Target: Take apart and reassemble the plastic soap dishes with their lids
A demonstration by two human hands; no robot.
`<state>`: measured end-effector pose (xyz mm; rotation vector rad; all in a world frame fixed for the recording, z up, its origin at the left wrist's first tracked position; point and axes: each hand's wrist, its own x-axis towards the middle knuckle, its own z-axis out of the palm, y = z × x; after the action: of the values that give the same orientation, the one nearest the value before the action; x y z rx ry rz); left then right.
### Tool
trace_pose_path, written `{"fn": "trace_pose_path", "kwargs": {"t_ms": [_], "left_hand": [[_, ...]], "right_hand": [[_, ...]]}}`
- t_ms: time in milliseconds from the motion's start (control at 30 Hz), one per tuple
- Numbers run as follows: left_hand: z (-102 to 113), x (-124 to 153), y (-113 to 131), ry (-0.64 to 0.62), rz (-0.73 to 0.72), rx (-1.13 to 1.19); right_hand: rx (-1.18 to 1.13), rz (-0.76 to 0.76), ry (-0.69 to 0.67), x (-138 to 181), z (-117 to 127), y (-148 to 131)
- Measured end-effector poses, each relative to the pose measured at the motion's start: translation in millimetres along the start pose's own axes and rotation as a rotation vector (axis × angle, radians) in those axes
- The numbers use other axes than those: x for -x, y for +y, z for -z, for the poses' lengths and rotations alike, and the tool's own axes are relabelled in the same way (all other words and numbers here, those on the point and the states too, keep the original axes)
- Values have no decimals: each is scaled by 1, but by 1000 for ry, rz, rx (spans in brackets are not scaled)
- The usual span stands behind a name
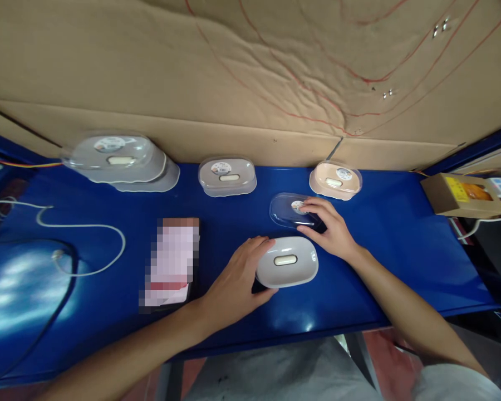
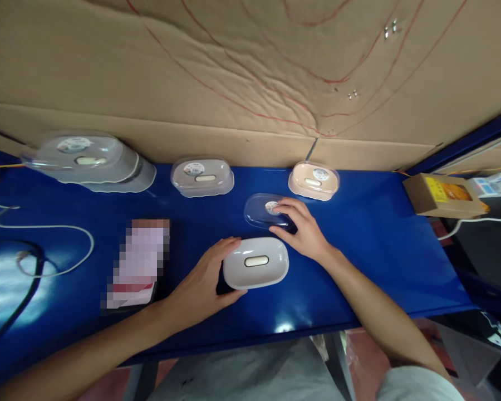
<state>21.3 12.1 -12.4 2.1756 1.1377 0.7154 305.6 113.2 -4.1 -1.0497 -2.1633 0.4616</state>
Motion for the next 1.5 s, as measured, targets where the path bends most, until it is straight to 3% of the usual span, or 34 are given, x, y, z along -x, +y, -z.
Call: {"fn": "trace_pose_path", "kwargs": {"t_ms": [133, 400, 567, 667, 767, 1200, 1500], "left_hand": [[1, 2, 1, -3, 7, 15], [7, 1, 3, -19, 67, 115], [11, -1, 6, 48, 113, 227], [12, -1, 6, 111, 135, 323], [11, -1, 5, 130, 162, 414], [9, -3, 0, 139, 228, 511], [4, 0, 0, 100, 149, 456]], "right_hand": [[30, 12, -34, -1, -2, 6], [373, -54, -161, 0, -2, 5], [56, 15, -197, 0, 21, -22], [-158, 152, -420, 4, 29, -46], [-111, 181, -501, 10, 23, -59], [-225, 220, -454, 5, 16, -58], [-354, 153, -318, -2, 26, -47]]}}
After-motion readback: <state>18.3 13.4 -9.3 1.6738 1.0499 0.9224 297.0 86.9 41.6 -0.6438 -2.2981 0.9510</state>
